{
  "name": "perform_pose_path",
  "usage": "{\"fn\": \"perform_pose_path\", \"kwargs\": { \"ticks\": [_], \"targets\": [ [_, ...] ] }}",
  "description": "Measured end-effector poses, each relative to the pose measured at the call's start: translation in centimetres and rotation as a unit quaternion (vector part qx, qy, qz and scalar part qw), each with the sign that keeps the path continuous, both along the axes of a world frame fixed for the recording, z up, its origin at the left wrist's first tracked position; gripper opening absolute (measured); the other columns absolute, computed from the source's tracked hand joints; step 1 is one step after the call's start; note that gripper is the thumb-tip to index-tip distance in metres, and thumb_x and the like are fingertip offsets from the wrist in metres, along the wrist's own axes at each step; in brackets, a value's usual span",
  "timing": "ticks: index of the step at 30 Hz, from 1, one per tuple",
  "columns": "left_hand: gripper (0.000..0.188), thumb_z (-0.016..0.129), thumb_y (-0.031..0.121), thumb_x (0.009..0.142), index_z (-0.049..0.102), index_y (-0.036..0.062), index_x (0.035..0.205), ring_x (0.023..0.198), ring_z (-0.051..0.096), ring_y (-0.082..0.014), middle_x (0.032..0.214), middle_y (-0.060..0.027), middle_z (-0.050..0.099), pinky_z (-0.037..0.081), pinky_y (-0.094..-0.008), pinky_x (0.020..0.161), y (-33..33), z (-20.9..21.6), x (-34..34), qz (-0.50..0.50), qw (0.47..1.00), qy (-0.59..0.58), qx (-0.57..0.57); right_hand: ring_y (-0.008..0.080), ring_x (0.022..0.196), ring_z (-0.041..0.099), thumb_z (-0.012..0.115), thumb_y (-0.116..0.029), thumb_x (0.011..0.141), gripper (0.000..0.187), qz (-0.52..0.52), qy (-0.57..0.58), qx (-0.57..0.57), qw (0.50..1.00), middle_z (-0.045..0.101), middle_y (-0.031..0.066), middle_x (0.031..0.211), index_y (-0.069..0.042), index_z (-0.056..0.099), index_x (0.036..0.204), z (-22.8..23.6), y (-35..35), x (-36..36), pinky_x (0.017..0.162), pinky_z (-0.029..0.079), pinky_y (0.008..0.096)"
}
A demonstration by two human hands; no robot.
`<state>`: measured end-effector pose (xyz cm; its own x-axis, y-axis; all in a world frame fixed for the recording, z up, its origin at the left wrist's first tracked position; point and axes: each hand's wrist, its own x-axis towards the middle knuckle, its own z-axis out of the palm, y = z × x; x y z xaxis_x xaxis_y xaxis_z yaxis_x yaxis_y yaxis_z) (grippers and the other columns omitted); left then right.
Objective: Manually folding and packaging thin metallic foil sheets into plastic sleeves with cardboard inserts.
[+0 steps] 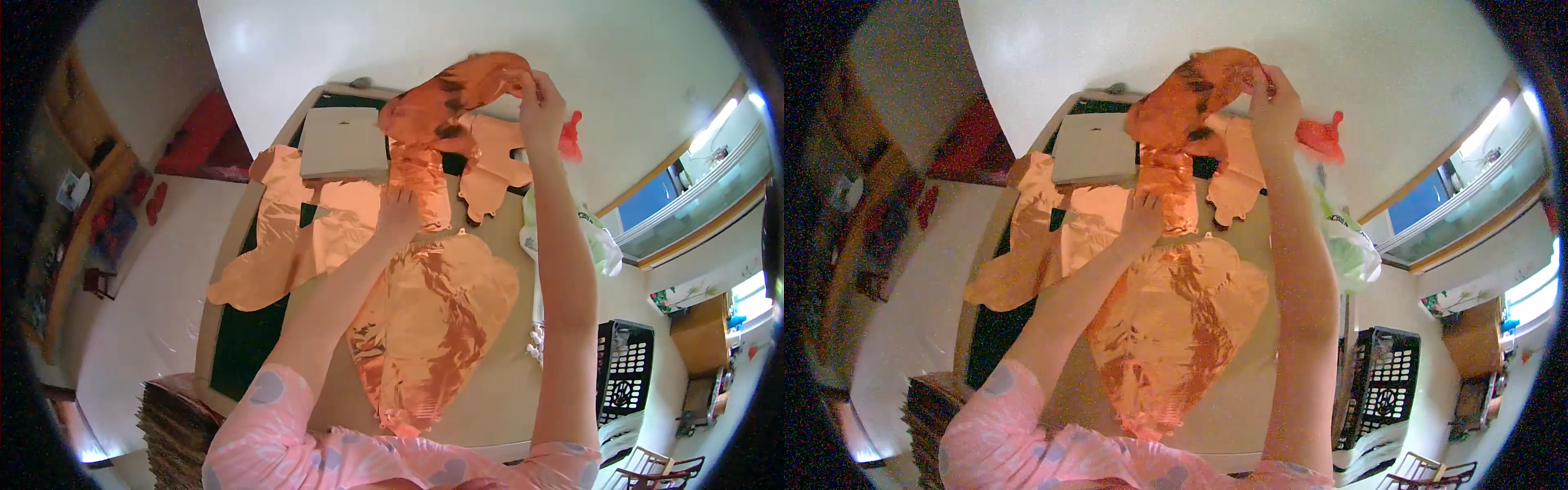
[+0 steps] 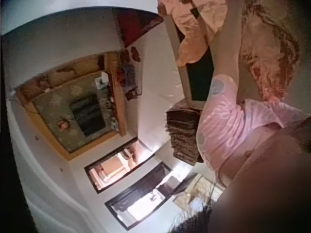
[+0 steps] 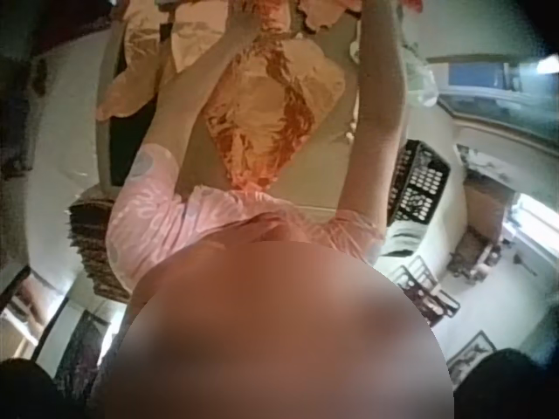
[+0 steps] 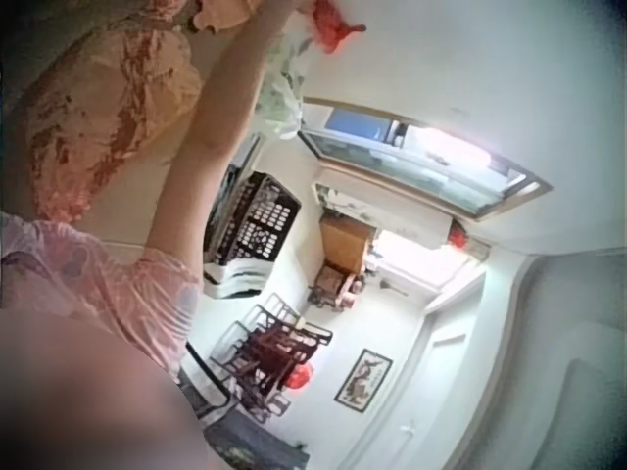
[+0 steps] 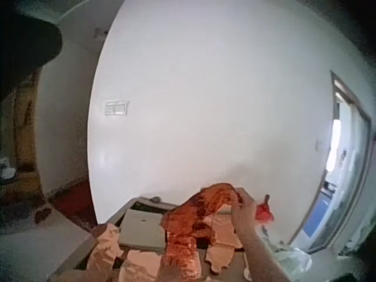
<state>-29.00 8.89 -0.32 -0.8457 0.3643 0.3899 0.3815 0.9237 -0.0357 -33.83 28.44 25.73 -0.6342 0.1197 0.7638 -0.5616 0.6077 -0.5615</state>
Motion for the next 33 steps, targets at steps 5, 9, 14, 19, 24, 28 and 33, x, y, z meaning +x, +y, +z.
{"fn": "perform_pose_path", "kwargs": {
  "ticks": [5,9,14,19,24,28,33],
  "targets": [
    [0.054,0.068,0.024,0.082,0.049,-0.0006,0.126,0.122,0.045,-0.0367,0.125,-0.0186,0.051,0.035,-0.0478,0.105,-2.4,4.6,0.7,-0.079,0.934,-0.008,0.348,0.0229,0.089,0.061,0.058,-0.013,0.09,0.018,-0.105,0.122,0.185,0.969,0.066,0.0121,0.104,-0.003,0.065,0.103,2.4,-1.2,4.2,0.08,0.049,0.0332],
    [0.067,0.076,0.016,0.075,0.044,0.0051,0.133,0.115,0.049,-0.0329,0.13,-0.0145,0.05,0.039,-0.043,0.101,-4.8,14.4,1.2,-0.093,0.849,0.216,0.473,0.0171,0.087,0.06,0.057,-0.012,0.092,0.016,0.085,0.017,0.097,0.992,0.066,0.0094,0.097,-0.001,0.064,0.101,5.1,-2.5,8.7,0.078,0.047,0.0297],
    [0.052,0.08,0.023,0.075,0.061,0.0059,0.12,0.111,0.055,-0.0161,0.13,-0.0063,0.057,0.044,-0.0347,0.093,-7.3,21.0,-0.2,-0.295,0.757,-0.059,0.58,0.0101,0.077,0.055,0.059,-0.013,0.092,0.016,0.136,-0.092,0.055,0.985,0.063,0.0027,0.084,0.0,0.063,0.1,7.8,-4.1,12.6,0.071,0.046,0.0251],
    [0.019,0.074,0.017,0.081,0.072,0.0042,0.095,0.071,0.051,-0.0014,0.077,0.0064,0.062,0.042,-0.0196,0.065,-8.2,24.6,3.6,-0.217,0.743,-0.196,0.602,0.0084,0.071,0.055,0.066,-0.013,0.087,0.018,0.118,-0.092,0.081,0.985,0.063,0.0019,0.082,0.0,0.063,0.1,9.4,-4.5,14.9,0.066,0.046,0.0238],
    [0.019,0.069,0.018,0.086,0.071,0.0037,0.098,0.067,0.047,-0.0023,0.077,0.0063,0.059,0.038,-0.021,0.057,-8.0,26.9,8.2,-0.24,0.69,-0.267,0.629,0.0073,0.081,0.058,0.062,-0.003,0.088,0.017,0.145,-0.087,-0.009,0.986,0.065,0.0018,0.09,0.0,0.063,0.105,10.4,-4.5,16.2,0.071,0.048,0.0224],
    [0.022,0.069,0.022,0.087,0.07,0.0043,0.099,0.067,0.048,-0.0034,0.078,0.0047,0.06,0.039,-0.0215,0.056,-7.9,26.9,9.4,-0.323,0.688,-0.255,0.597,0.0089,0.085,0.06,0.061,-0.003,0.089,0.017,0.178,-0.121,-0.096,0.972,0.065,0.003,0.092,0.0,0.063,0.105,11.1,-5.2,17.4,0.074,0.049,0.0236],
    [0.026,0.071,0.026,0.085,0.069,0.0038,0.098,0.069,0.054,-0.0054,0.082,0.0025,0.063,0.043,-0.0229,0.058,-6.8,28.5,12.3,-0.313,0.697,-0.243,0.597,0.0122,0.089,0.061,0.061,-0.004,0.089,0.015,0.201,-0.098,-0.115,0.968,0.065,0.0062,0.097,0.0,0.064,0.103,11.3,-6.6,20.0,0.075,0.051,0.0272]
  ]
}}
